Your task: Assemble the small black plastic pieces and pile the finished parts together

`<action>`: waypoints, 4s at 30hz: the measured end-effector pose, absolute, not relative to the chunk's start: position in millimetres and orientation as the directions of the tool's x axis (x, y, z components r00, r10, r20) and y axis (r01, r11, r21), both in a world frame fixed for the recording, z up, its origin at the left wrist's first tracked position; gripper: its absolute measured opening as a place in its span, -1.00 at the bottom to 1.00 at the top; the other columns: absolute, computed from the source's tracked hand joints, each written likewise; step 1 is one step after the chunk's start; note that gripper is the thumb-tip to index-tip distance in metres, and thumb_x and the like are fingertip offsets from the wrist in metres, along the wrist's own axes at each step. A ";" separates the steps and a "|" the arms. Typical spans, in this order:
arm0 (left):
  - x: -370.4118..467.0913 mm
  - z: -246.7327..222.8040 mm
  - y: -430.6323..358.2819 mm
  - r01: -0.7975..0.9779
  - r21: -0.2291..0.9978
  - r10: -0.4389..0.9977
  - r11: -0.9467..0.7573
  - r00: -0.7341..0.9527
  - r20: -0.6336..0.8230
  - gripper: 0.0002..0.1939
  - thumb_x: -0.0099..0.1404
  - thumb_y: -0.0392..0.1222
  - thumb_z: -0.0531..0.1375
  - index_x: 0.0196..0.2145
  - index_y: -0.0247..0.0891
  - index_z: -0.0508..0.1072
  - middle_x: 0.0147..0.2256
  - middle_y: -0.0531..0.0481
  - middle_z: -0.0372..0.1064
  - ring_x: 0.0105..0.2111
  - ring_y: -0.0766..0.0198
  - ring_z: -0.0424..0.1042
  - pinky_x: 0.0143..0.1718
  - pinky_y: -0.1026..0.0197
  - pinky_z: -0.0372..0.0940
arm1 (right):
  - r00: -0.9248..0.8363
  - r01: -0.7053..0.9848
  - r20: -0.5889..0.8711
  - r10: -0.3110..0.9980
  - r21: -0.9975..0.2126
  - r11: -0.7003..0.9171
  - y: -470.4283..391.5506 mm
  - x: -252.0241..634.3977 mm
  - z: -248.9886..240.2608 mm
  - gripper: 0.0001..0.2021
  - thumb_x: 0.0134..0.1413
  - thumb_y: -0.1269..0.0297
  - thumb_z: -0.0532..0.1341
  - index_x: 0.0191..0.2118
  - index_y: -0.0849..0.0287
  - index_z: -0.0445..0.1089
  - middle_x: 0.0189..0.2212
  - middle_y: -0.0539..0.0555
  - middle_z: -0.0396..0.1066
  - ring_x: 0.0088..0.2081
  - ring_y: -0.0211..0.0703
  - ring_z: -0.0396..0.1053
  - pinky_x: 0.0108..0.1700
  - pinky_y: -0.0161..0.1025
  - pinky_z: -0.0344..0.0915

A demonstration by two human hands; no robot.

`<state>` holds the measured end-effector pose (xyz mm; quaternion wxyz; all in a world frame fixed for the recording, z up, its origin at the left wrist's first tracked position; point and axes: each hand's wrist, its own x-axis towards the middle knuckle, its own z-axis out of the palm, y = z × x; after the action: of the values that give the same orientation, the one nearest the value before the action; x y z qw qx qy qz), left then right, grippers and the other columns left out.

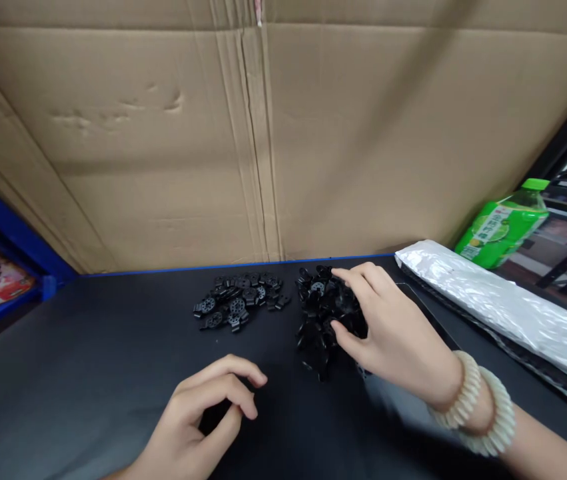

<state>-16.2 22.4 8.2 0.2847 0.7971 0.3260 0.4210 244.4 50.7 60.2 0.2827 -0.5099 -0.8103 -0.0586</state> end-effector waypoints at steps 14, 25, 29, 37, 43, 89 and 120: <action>-32.3 3.7 35.6 0.803 0.055 0.768 -0.594 0.545 0.337 -0.49 0.22 -0.07 0.16 0.10 -0.28 0.29 0.19 -0.29 0.15 0.15 -0.21 0.15 0.05 -0.27 0.18 | -0.665 0.505 0.260 0.700 -0.535 0.678 3.4 189.9 20.9 -0.66 0.25 0.38 -0.11 -0.58 0.14 0.03 -0.64 -0.02 0.16 -0.54 -0.27 0.09 -0.45 -0.27 0.03; -32.5 -3.0 37.3 0.653 0.431 0.783 -0.622 0.508 0.358 -0.71 0.24 -0.36 0.17 -0.08 -0.23 0.29 -0.14 -0.08 0.33 -0.14 0.14 0.36 -0.10 0.10 0.33 | -0.693 0.557 0.108 0.713 -0.548 0.624 1.9 181.8 11.4 -0.74 0.17 0.38 -0.02 -0.56 0.16 0.10 -0.59 -0.01 0.23 -0.48 -0.25 0.14 -0.40 -0.26 0.02; -33.6 -2.2 38.8 0.567 0.540 0.781 -0.622 0.493 0.383 -0.73 0.24 -0.39 0.21 -0.11 -0.19 0.35 -0.22 -0.01 0.40 -0.20 0.21 0.40 -0.14 0.17 0.35 | -0.650 0.544 0.083 0.755 -0.642 0.539 3.3 182.8 13.0 -0.76 0.19 0.36 -0.03 -0.52 0.16 0.11 -0.56 -0.02 0.22 -0.47 -0.26 0.17 -0.38 -0.27 0.06; -18.1 3.7 24.7 0.150 0.779 0.721 -0.608 0.516 0.463 -0.73 0.14 -0.31 0.34 -0.17 -0.23 0.47 -0.26 -0.03 0.42 -0.34 0.32 0.42 -0.30 0.32 0.39 | -0.587 0.031 -0.121 0.800 -0.991 -0.128 13.8 179.8 12.3 -0.78 0.09 0.30 0.12 -0.17 0.10 0.07 -0.28 0.02 0.23 -0.35 -0.26 0.27 -0.52 -0.37 0.31; -12.9 4.4 20.1 0.132 0.751 0.688 -0.647 0.527 0.500 -0.73 0.11 -0.41 0.34 -0.20 -0.27 0.48 -0.20 -0.08 0.43 -0.30 0.29 0.47 -0.25 0.32 0.40 | -0.736 -0.123 -0.168 0.656 -0.919 -0.374 27.3 176.5 11.6 -0.59 -0.08 0.41 0.16 -0.05 0.18 0.11 -0.28 0.06 0.32 -0.35 -0.27 0.37 -0.36 -0.24 0.42; -2.6 11.5 16.9 0.128 0.759 0.690 -0.638 0.533 0.490 -0.73 0.04 -0.51 0.27 -0.28 -0.31 0.56 -0.38 -0.08 0.50 -0.51 0.35 0.41 -0.48 0.39 0.38 | -0.766 0.008 -0.219 0.604 -0.943 -0.332 25.6 171.1 10.9 -0.63 -0.26 0.52 0.02 -0.20 0.17 0.15 -0.31 -0.06 0.17 -0.45 -0.39 0.28 -0.35 -0.32 0.30; -15.5 2.3 28.9 0.025 0.956 0.910 -0.291 0.317 0.269 -0.84 0.20 -0.42 0.18 -0.27 -0.26 0.47 -0.30 -0.06 0.37 -0.32 0.31 0.43 -0.34 0.37 0.39 | -0.320 0.646 0.485 0.814 -0.516 0.562 45.6 244.6 57.1 -0.61 -0.01 0.44 0.16 -0.02 0.07 0.22 -0.08 0.12 0.32 -0.12 -0.03 0.29 -0.10 -0.10 0.23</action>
<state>-15.5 28.9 2.3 0.4772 0.6563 0.3560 0.4635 244.6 45.6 57.1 0.3662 -0.4539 -0.8042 0.1142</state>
